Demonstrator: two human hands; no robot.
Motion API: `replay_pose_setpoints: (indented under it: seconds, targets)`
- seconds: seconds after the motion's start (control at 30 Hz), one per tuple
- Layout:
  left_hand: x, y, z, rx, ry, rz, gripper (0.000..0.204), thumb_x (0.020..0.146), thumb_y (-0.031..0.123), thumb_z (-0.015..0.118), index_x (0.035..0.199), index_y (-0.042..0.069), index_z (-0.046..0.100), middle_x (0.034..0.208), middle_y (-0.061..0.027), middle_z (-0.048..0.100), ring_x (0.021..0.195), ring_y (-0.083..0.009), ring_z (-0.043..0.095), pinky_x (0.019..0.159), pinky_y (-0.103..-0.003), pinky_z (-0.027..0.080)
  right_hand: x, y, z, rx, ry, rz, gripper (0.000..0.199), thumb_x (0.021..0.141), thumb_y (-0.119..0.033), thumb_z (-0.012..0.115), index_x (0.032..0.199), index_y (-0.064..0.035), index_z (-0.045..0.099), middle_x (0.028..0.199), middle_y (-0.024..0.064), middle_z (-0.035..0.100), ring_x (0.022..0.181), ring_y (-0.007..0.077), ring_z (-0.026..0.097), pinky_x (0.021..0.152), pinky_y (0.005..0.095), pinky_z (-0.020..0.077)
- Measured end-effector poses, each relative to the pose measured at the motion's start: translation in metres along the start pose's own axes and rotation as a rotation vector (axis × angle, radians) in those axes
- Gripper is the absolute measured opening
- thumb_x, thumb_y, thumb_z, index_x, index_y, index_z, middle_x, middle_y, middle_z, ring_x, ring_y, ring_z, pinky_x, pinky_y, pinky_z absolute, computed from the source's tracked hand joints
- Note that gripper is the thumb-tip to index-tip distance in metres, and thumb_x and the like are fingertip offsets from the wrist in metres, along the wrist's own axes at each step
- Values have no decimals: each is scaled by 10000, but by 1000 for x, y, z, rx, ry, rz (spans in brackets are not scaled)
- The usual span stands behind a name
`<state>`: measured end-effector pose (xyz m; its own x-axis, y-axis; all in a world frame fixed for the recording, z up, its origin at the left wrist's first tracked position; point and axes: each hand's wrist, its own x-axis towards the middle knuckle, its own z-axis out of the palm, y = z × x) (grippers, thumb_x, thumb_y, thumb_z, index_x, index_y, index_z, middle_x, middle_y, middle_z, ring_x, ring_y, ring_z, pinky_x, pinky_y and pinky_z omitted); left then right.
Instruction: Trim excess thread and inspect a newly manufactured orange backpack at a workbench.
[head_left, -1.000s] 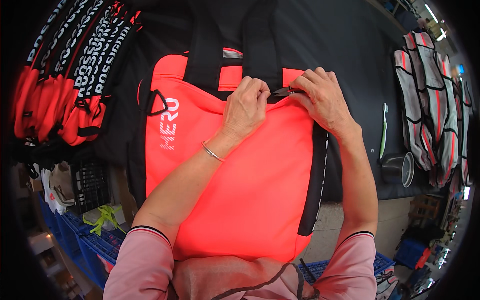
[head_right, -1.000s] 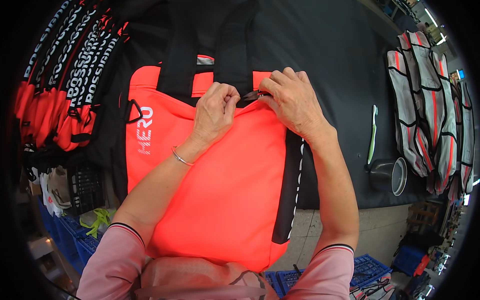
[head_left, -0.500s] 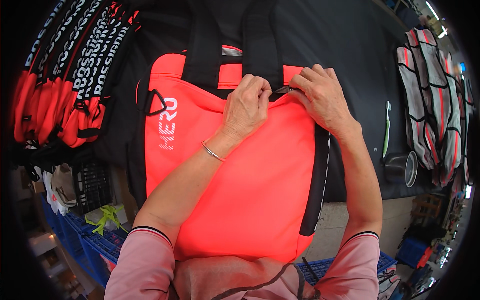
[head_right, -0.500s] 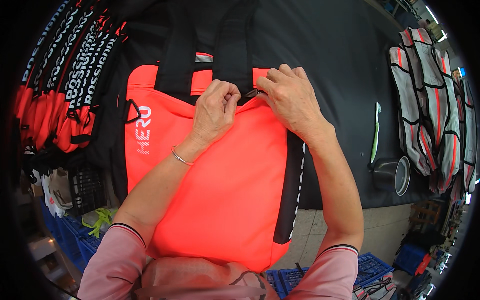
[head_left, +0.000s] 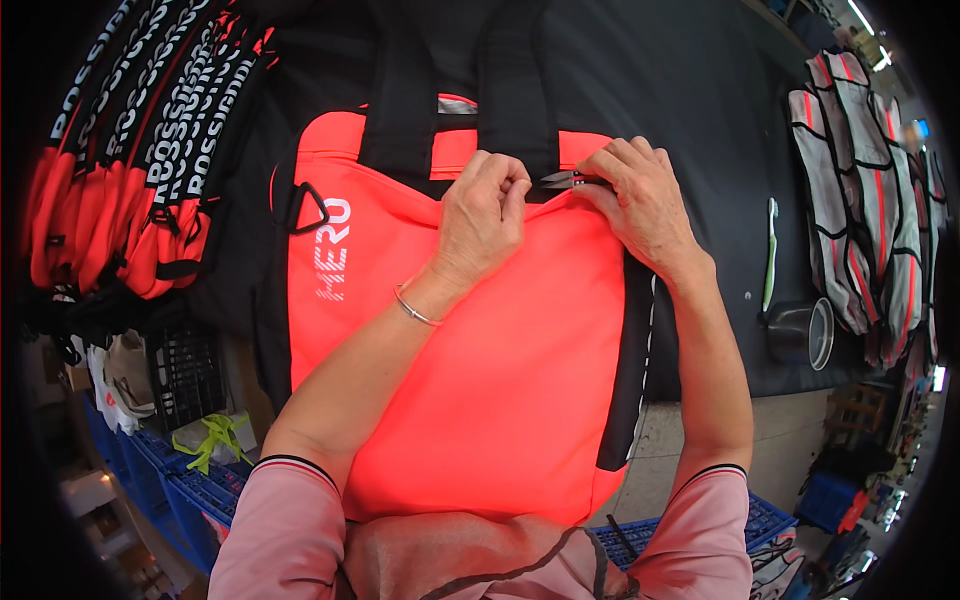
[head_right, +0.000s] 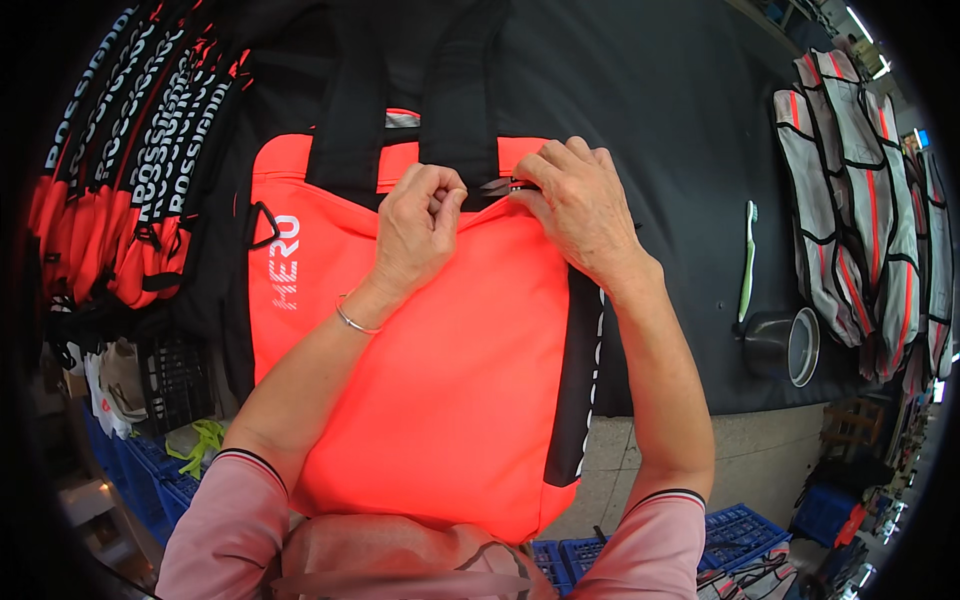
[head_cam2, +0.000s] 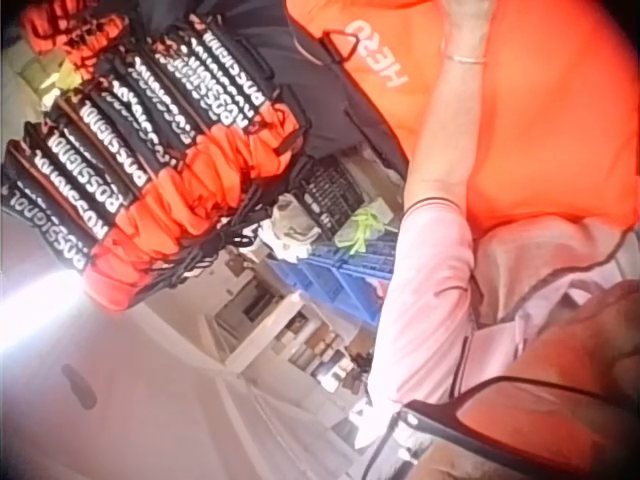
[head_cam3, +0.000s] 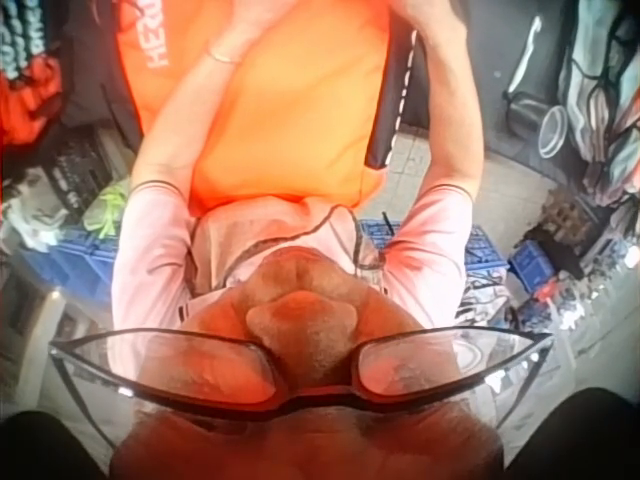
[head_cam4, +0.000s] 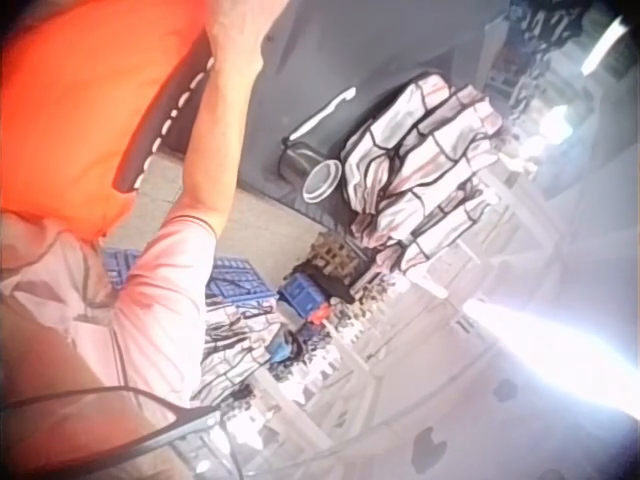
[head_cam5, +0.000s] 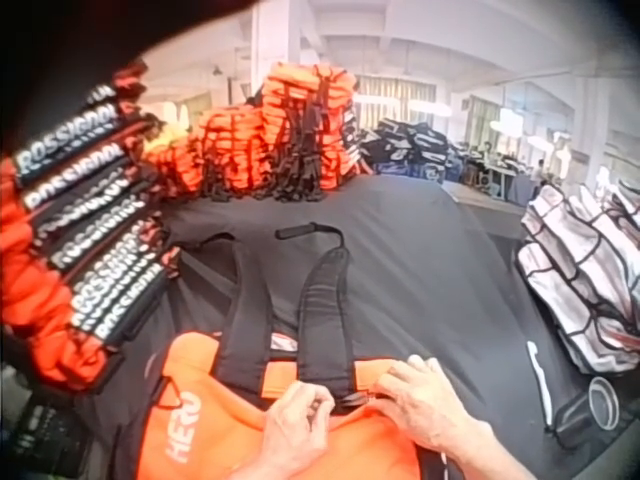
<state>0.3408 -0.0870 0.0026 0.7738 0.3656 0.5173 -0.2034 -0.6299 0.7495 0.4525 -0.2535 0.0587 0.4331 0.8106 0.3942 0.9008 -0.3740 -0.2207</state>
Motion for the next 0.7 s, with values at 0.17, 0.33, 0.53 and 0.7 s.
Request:
replay_pose_setpoints:
  seconds: [0.17, 0.33, 0.53, 0.7]
  targets:
    - [3, 0, -2, -1, 15, -49, 51, 881, -35, 624, 877, -2, 585, 815, -57, 542, 562, -114, 525, 528, -256, 421, 6, 1, 3, -65, -2, -50, 140, 816, -153, 741, 910, -90, 658, 865, 21, 587, 845, 202, 527, 783, 336, 408]
    - [0, -1, -7, -83, 36, -58, 68, 890, -5, 651, 857, -4, 593, 807, -43, 567, 535, -93, 525, 512, -251, 413, 5, 4, -3, -149, -34, -101, 153, 818, -165, 741, 923, -91, 657, 866, 22, 584, 845, 203, 531, 786, 334, 413]
    - [-1, 5, -4, 5, 35, -83, 72, 830, -30, 714, 862, -6, 654, 820, -51, 615, 509, -100, 535, 505, -249, 427, -13, 7, -18, -38, -42, -10, 230, 826, -160, 756, 1021, -82, 661, 861, 30, 590, 829, 179, 565, 761, 319, 441]
    - [-4, -6, 2, 143, -55, 95, 73, 836, 28, 705, 905, 12, 691, 844, -114, 603, 617, -238, 638, 559, -341, 536, -38, 13, 0, 765, 252, 691, 322, 809, -111, 806, 1081, -21, 660, 856, -20, 626, 722, 34, 543, 644, 199, 451]
